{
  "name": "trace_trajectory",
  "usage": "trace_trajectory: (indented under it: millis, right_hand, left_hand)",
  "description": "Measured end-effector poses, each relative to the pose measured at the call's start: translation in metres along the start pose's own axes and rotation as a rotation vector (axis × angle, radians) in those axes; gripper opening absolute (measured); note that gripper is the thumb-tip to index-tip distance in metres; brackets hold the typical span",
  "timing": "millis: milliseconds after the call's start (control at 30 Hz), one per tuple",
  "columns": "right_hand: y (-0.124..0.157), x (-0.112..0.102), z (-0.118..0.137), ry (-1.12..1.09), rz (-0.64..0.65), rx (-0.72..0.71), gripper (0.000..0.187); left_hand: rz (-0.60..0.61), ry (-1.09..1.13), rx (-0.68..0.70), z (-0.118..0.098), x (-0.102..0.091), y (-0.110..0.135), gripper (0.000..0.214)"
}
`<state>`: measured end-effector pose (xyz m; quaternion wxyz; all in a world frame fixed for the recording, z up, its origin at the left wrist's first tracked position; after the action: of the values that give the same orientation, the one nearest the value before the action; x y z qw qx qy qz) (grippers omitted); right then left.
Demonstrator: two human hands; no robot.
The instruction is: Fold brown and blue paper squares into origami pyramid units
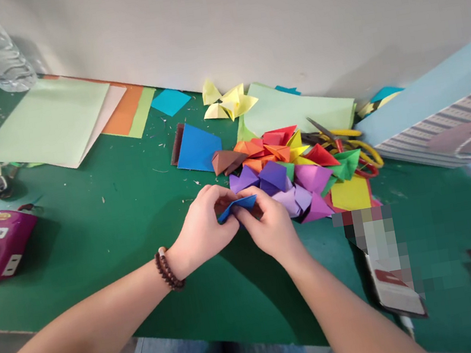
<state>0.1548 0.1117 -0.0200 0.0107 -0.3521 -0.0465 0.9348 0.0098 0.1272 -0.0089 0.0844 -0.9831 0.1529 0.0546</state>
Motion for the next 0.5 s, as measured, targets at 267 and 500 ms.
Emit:
trace_trajectory:
  millis: [267, 500]
  right_hand:
    - [-0.0015, -0.0037, -0.0033, -0.102, 0.091, 0.004, 0.015]
    - [-0.0015, -0.0091, -0.0023, -0.06, 0.009, -0.022, 0.018]
  left_hand:
    - [-0.017, 0.0, -0.028, 0.001, -0.0037, -0.0027, 0.032]
    - [-0.029, 0.078, -0.09, 0.0061, -0.0062, -0.0057, 0.025]
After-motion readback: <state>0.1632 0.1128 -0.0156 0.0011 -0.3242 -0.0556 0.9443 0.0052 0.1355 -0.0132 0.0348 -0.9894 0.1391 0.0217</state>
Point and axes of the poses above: each hand's wrist, its own y-axis away from the middle knuckle, its own x-axis out of the palm, z = x × y, the point moved 1 cm from there along -y, towards the middle knuckle, and after that the axes turned 9 degrees about y, right-handed, at the moved point
